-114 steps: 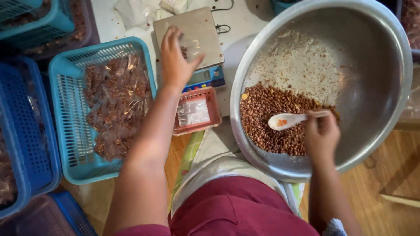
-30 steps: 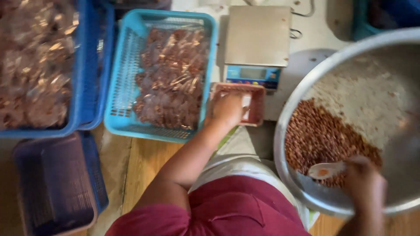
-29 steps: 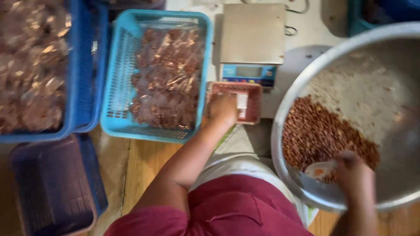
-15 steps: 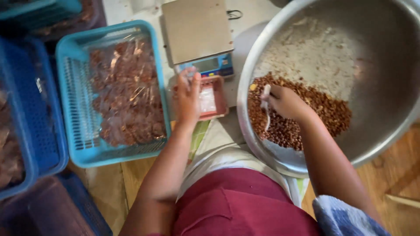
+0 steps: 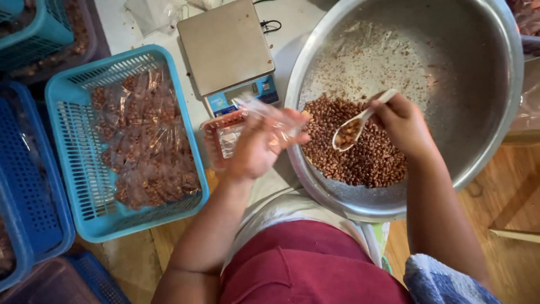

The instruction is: Packing peanuts from a large bowl into small plastic bags and weighing them on a digital scale.

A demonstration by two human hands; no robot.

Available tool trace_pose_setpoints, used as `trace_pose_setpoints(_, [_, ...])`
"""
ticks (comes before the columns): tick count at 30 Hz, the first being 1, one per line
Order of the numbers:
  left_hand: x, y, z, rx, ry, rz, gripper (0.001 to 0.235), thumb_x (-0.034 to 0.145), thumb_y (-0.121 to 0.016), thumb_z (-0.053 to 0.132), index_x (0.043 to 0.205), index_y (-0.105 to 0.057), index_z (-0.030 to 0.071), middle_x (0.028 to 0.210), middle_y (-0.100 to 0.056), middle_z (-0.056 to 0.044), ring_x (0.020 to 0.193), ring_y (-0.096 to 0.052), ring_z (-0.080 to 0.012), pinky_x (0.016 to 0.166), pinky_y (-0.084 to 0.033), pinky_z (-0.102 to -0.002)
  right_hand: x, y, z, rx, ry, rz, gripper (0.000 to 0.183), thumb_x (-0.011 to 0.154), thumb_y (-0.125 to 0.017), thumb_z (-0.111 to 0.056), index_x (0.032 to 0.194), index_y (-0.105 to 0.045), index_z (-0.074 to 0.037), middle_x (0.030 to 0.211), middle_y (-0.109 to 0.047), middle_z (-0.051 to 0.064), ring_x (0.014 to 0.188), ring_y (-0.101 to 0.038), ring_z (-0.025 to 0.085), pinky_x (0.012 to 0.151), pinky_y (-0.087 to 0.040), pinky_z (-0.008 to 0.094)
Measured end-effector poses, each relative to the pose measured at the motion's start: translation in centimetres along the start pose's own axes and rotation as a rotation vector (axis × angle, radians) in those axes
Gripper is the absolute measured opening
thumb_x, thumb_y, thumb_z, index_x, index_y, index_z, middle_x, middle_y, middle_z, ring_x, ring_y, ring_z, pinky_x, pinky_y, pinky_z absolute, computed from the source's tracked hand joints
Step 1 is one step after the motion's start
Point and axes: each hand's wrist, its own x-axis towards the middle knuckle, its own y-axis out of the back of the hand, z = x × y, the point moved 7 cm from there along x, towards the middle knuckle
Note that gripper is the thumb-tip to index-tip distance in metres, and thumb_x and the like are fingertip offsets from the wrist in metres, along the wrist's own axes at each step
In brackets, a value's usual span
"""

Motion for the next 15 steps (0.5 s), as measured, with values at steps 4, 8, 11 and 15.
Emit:
trace_pose_setpoints(4, [-0.2,-4.4,-3.8,0.416,0.117,-0.301,0.010,0.110,-0.050,0.010,0.107,-0.057,0.003,0.105,-0.066,-0.018,0.109,-0.072,-0.0373,0.075,-0.070,-0.033,-2.4,2.6,-3.6,-0.139,-0.168,0.214,0.014,0.115,-0.051,-0.011,0.111,-0.063,-0.005,0.090,-0.063,0.003,0.067,-0.050,0.008,0.057,-0.042,0.019])
trace_pose_setpoints(8, [0.1,-5.2,-7.1,0.902,0.339,-0.102,0.016,0.099,-0.063,0.022,0.106,-0.061,0.008,0.105,-0.074,-0.009,0.089,-0.074,-0.0181,0.082,-0.067,-0.027,-5.3,5.1,-6.1,-0.036,0.081,0.414,0.010,0.122,-0.056,-0.014,0.114,-0.058,-0.009,0.098,-0.059,0.004,0.075,-0.052,0.008,0.063,-0.044,0.020])
trace_pose_setpoints(11, [1.2,-5.5,-7.5,0.882,0.276,-0.085,0.028,0.092,-0.068,0.032,0.111,-0.064,0.012,0.112,-0.071,-0.008,0.099,-0.072,-0.0188,0.083,-0.066,-0.034,-8.2,6.1,-8.4,-0.099,0.463,0.578,0.020,0.128,-0.057,-0.012,0.117,-0.058,0.005,0.091,-0.057,0.016,0.068,-0.054,0.019,0.062,-0.043,0.029])
trace_pose_setpoints(15, [1.7,-5.7,-8.2,1.054,0.316,-0.102,0.042,0.084,-0.075,0.035,0.120,-0.063,0.018,0.120,-0.075,-0.008,0.108,-0.075,-0.0271,0.090,-0.063,-0.044,-9.9,3.3,-10.3,-0.447,0.669,0.366,0.007,0.115,-0.060,0.005,0.116,-0.064,0.009,0.103,-0.068,0.023,0.083,-0.063,0.028,0.076,-0.048,0.038])
